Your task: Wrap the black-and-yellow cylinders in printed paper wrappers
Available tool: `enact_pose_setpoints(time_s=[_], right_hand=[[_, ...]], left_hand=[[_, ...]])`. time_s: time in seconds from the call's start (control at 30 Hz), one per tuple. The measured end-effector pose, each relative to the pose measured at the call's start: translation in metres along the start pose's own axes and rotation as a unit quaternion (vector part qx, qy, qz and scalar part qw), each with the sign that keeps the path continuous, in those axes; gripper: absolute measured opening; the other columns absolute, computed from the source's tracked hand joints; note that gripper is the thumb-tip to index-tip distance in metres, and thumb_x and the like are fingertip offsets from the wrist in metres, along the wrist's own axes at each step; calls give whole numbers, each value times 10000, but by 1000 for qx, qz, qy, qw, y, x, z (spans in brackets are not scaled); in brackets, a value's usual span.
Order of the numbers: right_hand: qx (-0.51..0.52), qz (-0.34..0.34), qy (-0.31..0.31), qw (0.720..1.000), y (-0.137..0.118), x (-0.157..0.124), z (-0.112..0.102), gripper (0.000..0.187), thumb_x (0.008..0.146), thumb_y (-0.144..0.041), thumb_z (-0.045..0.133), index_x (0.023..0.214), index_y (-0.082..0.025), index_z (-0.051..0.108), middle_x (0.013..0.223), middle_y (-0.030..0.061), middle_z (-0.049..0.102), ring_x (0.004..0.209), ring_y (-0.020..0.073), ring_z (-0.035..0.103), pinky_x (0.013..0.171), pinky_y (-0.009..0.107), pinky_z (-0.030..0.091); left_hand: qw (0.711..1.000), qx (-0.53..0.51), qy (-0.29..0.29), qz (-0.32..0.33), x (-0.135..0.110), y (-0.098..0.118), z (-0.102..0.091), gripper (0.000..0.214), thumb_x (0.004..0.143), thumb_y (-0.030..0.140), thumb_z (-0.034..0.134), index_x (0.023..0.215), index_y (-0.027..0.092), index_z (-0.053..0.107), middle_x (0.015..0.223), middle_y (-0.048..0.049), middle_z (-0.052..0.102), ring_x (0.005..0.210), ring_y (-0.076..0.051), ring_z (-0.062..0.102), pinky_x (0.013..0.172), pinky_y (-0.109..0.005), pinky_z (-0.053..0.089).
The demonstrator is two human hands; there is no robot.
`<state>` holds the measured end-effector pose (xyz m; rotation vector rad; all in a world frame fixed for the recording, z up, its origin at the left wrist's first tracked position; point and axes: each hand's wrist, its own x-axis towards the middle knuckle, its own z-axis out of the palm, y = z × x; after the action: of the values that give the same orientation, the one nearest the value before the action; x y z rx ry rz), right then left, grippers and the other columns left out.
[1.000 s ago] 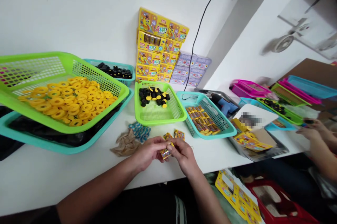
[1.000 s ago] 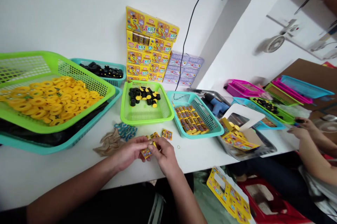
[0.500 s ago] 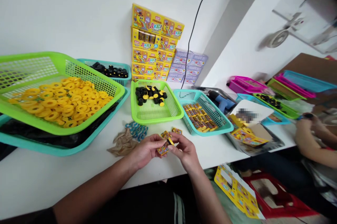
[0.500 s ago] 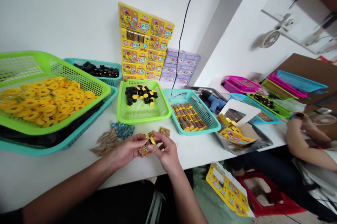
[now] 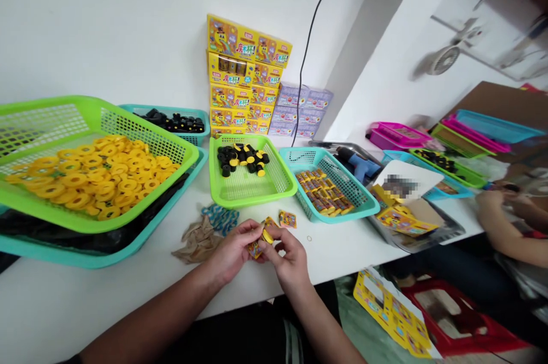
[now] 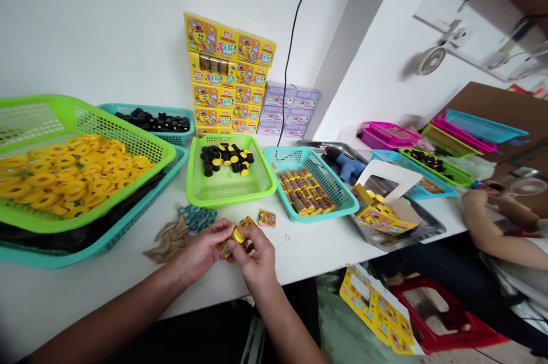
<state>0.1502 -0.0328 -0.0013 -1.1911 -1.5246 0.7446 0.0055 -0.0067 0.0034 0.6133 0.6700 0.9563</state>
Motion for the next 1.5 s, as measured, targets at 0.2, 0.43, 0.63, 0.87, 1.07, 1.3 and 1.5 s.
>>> enact_pose_setpoints(time_s=[0.2, 0.43, 0.63, 0.87, 1.07, 1.3, 1.5], right_hand=[[-52, -80, 10, 995, 3, 3, -3, 178, 825, -255, 676, 995, -206, 696, 793, 21, 684, 649, 141, 612, 571, 252, 510], [-164, -277, 71, 944, -13, 2, -16, 414, 837, -79, 620, 1221, -224, 565, 1052, 95, 675, 935, 219, 638, 789, 388, 553], [-196, -358, -4, 913, -16, -4, -22, 527, 848, -28, 568, 1340, -190, 469, 1190, 150, 625, 1089, 257, 588, 892, 460, 527], [-182, -186, 112, 959, -4, -10, -31, 346, 885, -256, 645, 1220, -218, 565, 982, 91, 616, 901, 229, 611, 753, 390, 556], [-234, -205, 121, 943, 9, -13, -32, 328, 878, -227, 632, 1204, -217, 604, 1025, 111, 635, 948, 242, 617, 785, 384, 556], [-140, -144, 145, 969, 16, -15, -24, 387, 810, -358, 738, 1148, -219, 611, 1010, 93, 659, 948, 243, 630, 822, 397, 557], [-129, -172, 134, 967, 22, -14, -24, 295, 888, -266, 642, 1180, -234, 608, 1039, 105, 654, 999, 240, 632, 851, 402, 557]], left_hand=[[1000, 18, 16, 16, -1, -1, 0, 329, 714, 423, 777, 768, 166, 579, 711, 0, 599, 592, -127, 566, 499, -239, 441], [983, 137, 124, 20, -5, 7, 7, 487, 727, 639, 669, 695, 171, 540, 547, 18, 562, 397, -105, 495, 379, -210, 272], [987, 38, 40, -149, 1, 17, 24, 390, 840, 509, 627, 780, 124, 652, 570, -13, 605, 431, -110, 535, 422, -213, 366], [990, -78, 44, -107, 13, 17, 49, 98, 872, 146, 615, 918, 99, 689, 834, -74, 709, 655, -124, 641, 548, -203, 479], [984, -113, 28, -132, 29, -7, 47, 178, 932, 244, 552, 929, 103, 660, 792, -63, 695, 582, -120, 623, 468, -205, 479], [992, -64, 32, -105, 27, -9, 34, 113, 907, 164, 561, 919, 104, 655, 788, -75, 707, 630, -167, 673, 545, -239, 525], [989, -85, 40, -117, 26, -9, 33, 126, 917, 191, 562, 970, 130, 658, 854, -59, 721, 659, -151, 674, 616, -267, 543]])
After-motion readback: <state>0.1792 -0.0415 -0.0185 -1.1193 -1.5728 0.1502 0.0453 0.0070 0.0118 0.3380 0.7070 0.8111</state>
